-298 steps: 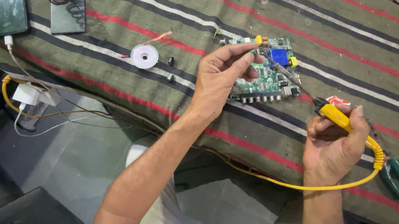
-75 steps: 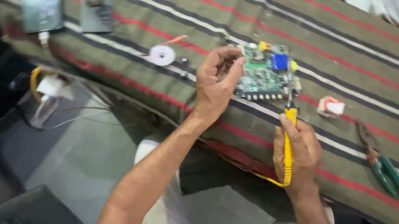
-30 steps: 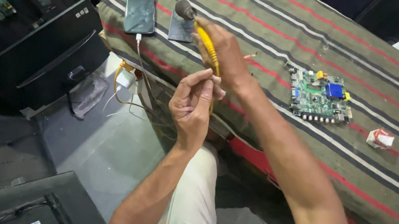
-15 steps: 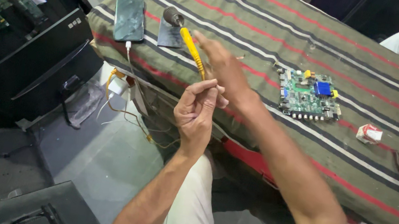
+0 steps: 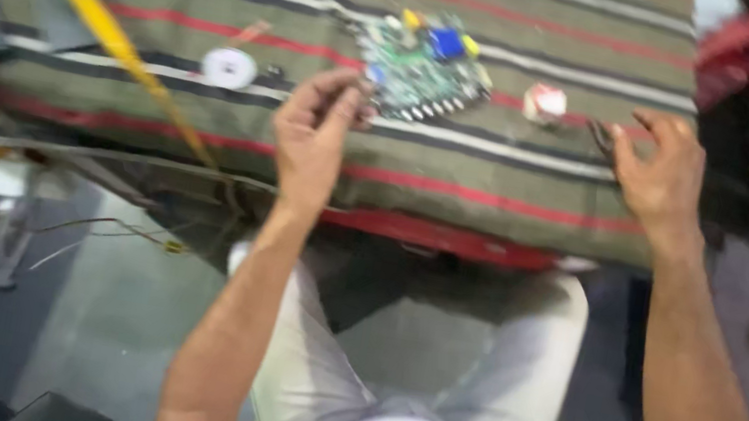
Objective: The person solders components on a green circuit board, holding the board with one hand and applying a yellow soldering iron to its connectors with the other. They reposition the board repeatedly, use pliers to handle parts, and work with a spool of solder wire on the cloth-covered bench.
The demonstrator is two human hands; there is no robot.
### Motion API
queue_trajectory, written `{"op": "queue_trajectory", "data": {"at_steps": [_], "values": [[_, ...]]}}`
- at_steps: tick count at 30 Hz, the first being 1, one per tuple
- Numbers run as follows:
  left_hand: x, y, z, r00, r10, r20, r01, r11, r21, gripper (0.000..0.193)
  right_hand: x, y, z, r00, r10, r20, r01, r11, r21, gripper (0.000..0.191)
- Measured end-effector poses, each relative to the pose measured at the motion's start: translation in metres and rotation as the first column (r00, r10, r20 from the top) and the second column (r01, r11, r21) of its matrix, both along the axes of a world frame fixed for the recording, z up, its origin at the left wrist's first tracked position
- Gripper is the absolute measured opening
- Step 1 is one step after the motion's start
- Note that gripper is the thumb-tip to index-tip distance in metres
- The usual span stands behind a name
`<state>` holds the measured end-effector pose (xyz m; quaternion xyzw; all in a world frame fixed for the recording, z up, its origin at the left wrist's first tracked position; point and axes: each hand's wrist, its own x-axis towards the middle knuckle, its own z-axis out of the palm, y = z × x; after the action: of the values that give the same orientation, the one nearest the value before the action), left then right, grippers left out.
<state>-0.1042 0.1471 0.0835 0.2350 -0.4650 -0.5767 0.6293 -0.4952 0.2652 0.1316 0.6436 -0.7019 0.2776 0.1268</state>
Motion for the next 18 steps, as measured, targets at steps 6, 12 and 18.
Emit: {"op": "queue_trajectory", "data": {"at_steps": [6, 12, 18], "values": [[-0.034, -0.019, -0.012, 0.997, -0.07, 0.019, 0.07, 0.998, 0.001, 0.02, -0.025, 0.025, 0.002, 0.967, -0.162, 0.196, 0.118, 0.969, 0.218, 0.042], [-0.045, -0.026, -0.02, 0.995, -0.094, 0.027, 0.094, 0.996, -0.008, 0.022, -0.038, 0.026, -0.019, 0.995, -0.075, -0.069, 0.091, 0.959, 0.267, 0.042], [-0.045, -0.032, -0.02, 0.985, -0.17, 0.015, 0.17, 0.985, 0.039, 0.022, -0.058, 0.021, -0.044, 0.974, -0.119, -0.193, 0.155, 0.971, 0.182, 0.031]]}}
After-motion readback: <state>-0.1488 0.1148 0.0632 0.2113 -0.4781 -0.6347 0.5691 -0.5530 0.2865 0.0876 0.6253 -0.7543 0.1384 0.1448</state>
